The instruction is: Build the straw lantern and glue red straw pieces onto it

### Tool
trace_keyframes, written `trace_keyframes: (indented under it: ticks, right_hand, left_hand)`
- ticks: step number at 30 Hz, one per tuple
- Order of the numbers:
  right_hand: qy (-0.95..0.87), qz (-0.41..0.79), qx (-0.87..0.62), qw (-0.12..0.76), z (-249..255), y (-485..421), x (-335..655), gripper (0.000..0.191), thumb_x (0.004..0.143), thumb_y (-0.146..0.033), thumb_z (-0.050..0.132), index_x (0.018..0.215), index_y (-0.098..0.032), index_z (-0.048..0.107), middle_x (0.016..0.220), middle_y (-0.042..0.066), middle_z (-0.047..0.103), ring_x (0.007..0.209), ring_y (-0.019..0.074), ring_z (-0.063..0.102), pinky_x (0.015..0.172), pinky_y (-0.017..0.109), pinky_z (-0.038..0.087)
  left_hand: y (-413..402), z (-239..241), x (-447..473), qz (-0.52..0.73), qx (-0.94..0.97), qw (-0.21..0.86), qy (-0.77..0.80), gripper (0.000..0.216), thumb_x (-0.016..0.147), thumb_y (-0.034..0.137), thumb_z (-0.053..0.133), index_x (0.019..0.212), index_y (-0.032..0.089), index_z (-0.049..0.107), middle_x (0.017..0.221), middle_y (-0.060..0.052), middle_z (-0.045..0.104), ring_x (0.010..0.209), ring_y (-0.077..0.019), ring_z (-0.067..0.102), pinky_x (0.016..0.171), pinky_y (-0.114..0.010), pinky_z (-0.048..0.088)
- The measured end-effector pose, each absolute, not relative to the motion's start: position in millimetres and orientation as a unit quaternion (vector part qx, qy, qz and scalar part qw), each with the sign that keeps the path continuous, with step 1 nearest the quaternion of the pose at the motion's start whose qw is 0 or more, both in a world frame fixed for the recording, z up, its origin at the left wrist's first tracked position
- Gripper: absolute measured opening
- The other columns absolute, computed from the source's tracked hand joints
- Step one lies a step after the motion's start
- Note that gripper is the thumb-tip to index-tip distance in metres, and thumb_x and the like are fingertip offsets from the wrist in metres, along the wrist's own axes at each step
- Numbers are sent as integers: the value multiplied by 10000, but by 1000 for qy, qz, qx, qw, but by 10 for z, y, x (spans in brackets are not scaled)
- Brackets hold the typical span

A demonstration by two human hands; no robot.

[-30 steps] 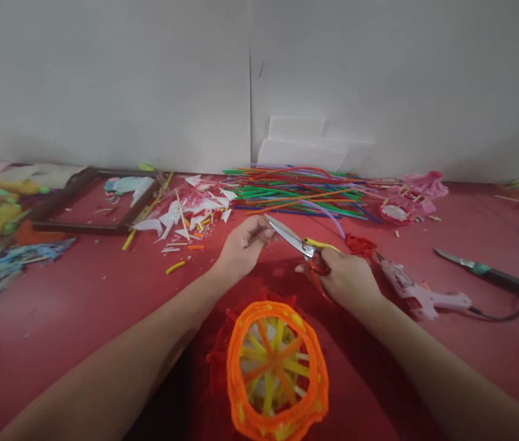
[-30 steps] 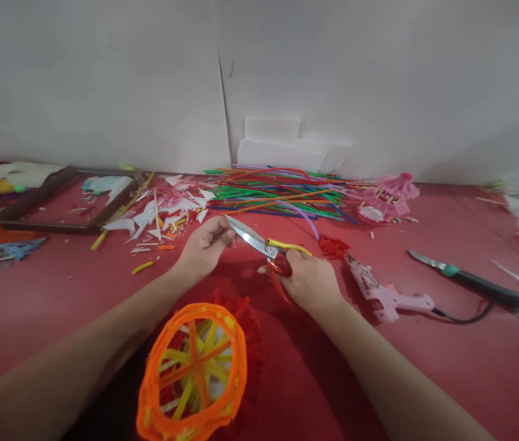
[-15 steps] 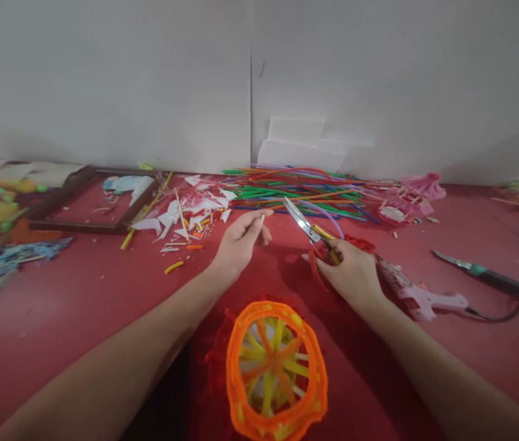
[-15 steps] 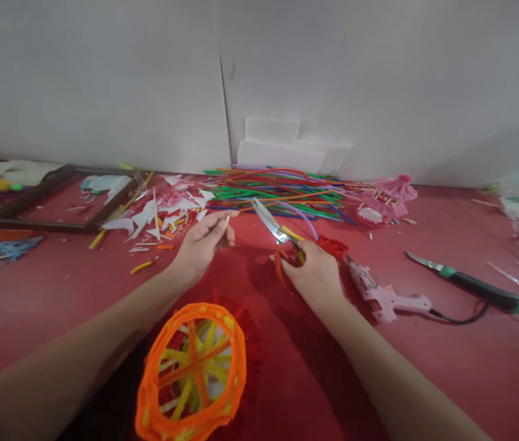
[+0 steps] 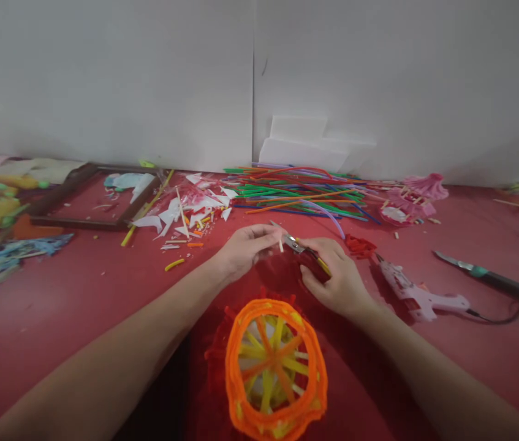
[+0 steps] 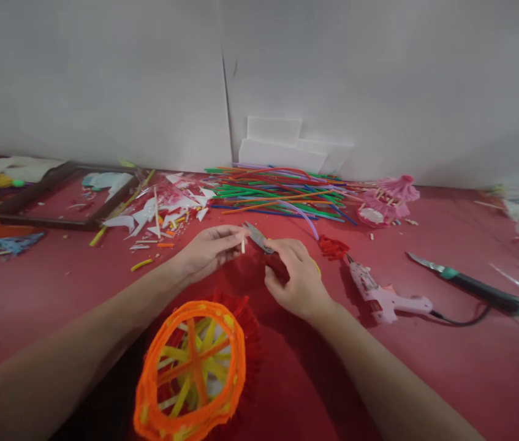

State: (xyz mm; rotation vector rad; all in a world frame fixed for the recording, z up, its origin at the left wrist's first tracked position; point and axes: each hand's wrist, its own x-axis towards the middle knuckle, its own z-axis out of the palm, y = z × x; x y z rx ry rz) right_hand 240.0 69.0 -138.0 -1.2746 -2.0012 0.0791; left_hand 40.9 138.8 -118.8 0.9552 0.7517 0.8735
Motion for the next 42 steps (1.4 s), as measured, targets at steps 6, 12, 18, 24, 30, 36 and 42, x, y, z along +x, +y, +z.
trace_keyframes:
  ticks: [6, 12, 18, 24, 30, 36, 42]
  right_hand:
    - [-798, 64, -462, 382, -1323, 645, 2356, 380, 883, -441, 643, 1195, -224, 629, 1094, 99, 738, 994, 238, 686, 880, 401, 552]
    - [-773, 72, -485, 402, -1306, 648, 2345, 254, 848, -391, 639, 1046, -236, 673, 985, 67, 760, 911, 219, 708, 840, 366, 562]
    - [-741, 92, -529, 405, -1370, 710, 2388, 309, 847, -381, 640, 1103, -209, 655, 965, 72, 755, 879, 214, 705, 825, 346, 556]
    - [-719, 95, -589, 356, -1500, 822, 2385, 294, 842, -358, 631, 1087, -197, 662, 976, 86, 745, 918, 234, 695, 867, 370, 542]
    - [-676, 76, -649, 341, -1505, 1000, 2354, 348, 858, -288, 598, 1164, -123, 617, 1074, 148, 705, 1028, 261, 647, 965, 394, 479]
    - [-673, 110, -674, 284, -1291, 1276, 2385, 156, 840, -277, 625, 962, -182, 646, 922, 65, 736, 874, 211, 678, 809, 322, 504]
    - [-701, 122, -675, 193, -915, 1200, 2694, 137, 765, -219, 679, 896, -185, 661, 942, 65, 742, 871, 217, 678, 754, 300, 476]
  left_hand:
    - [1290, -1150, 433, 315, 518, 732, 311, 415, 653, 286, 886, 961, 151, 643, 728, 2, 720, 666, -111, 669, 681, -233, 510]
    - [1300, -1176, 449, 316, 575, 691, 304, 393, 715, 493, 808, 796, 157, 620, 698, -11, 684, 621, -115, 634, 635, -248, 506]
    - [1402, -1239, 378, 394, 585, 622, 340, 426, 835, 554, 654, 645, 206, 497, 396, 60, 476, 434, -105, 462, 546, -248, 418]
    - [1241, -881, 239, 461, 582, 553, 378, 593, 842, 694, 567, 534, 191, 510, 622, -57, 659, 610, -155, 587, 591, -275, 456]
    - [536, -574, -95, 434, 714, 485, 257, 653, 723, 713, 694, 1205, 274, 667, 1258, -126, 651, 1215, -370, 595, 990, -492, 520]
    - [205, -528, -334, 265, 883, 294, 253, 870, 739, 453, 806, 1490, 297, 394, 1482, -122, 471, 1404, -364, 426, 1140, -529, 423]
    - [219, -639, -318, 308, 883, 225, 272, 871, 684, 576, 817, 1406, 265, 443, 1400, -143, 527, 1352, -345, 498, 1071, -467, 512]
